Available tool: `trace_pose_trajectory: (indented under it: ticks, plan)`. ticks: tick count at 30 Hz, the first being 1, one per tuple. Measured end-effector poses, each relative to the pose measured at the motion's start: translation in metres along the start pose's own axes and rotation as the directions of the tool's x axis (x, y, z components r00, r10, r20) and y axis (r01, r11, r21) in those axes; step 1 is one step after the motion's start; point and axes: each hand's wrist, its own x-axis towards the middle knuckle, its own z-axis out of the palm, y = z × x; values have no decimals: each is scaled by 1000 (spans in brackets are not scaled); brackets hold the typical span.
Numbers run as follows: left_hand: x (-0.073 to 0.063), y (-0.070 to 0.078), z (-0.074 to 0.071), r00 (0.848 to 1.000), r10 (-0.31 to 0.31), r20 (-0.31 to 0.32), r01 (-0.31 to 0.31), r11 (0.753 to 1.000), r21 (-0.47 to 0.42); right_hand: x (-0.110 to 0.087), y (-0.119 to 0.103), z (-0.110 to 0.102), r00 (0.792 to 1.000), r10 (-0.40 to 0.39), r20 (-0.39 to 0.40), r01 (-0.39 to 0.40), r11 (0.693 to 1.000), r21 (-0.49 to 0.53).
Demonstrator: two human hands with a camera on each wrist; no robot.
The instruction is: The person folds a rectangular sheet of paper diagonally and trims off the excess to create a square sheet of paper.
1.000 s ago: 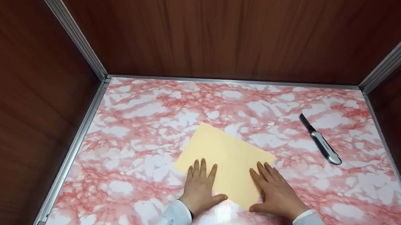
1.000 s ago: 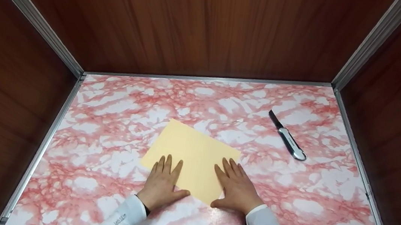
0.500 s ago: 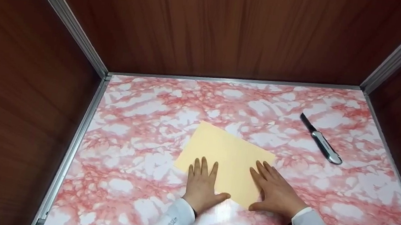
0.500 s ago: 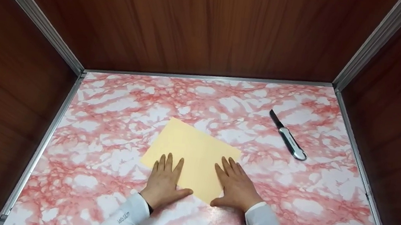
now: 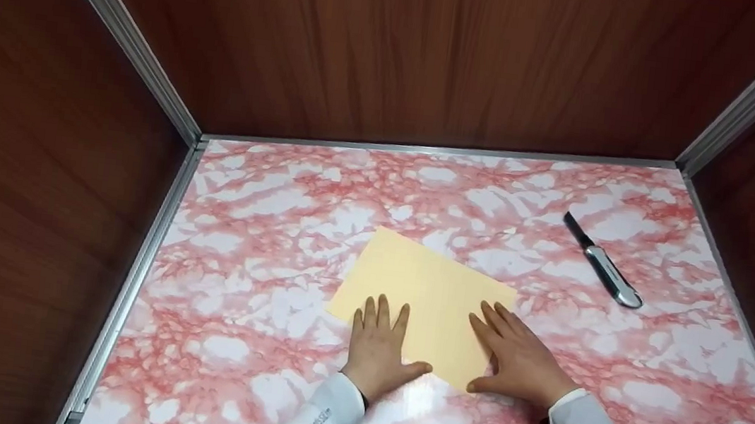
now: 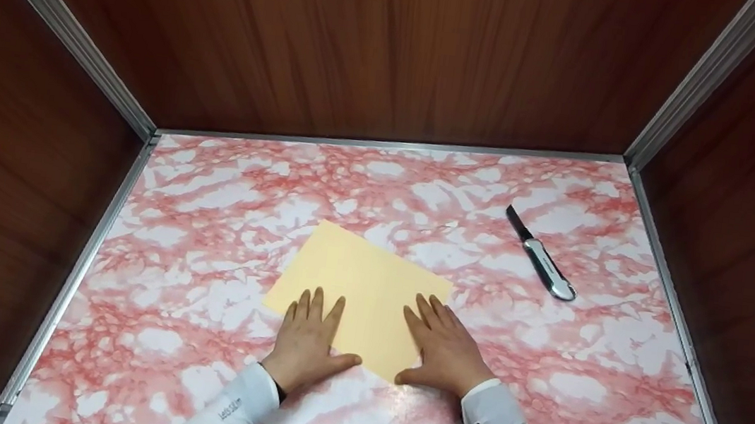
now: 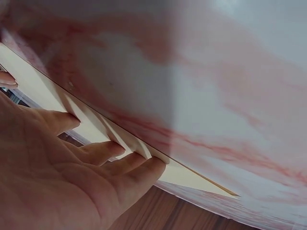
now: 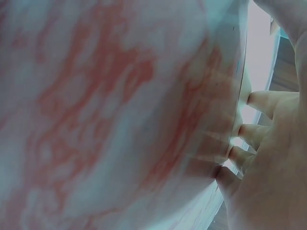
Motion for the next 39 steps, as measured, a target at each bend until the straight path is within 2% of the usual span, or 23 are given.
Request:
trace_pose_trajectory:
  ticks: [6, 17, 26, 32, 39]
  plan:
    - [0, -2, 0, 1000, 6, -23, -6, 1000, 17, 1, 2, 1, 1000, -15, -11, 15, 1000, -19]
    - [0, -5, 0, 1000, 15, -23, -15, 999, -28, 2, 3, 1, 998, -30, -64, 31, 1000, 1]
    - [0, -9, -5, 999, 27, 20, -25, 997, -79, 3, 2, 3, 994, 3, -107, -3, 1000, -1]
    - [1, -15, -10, 998, 52, 27, -49, 994, -102, 4, 3, 5, 987, 16, -162, -16, 1000, 6]
    - [1, -23, -13, 995, 95, -24, -97, 991, -96, 10, 5, 6, 966, 0, -257, -3, 1000, -12]
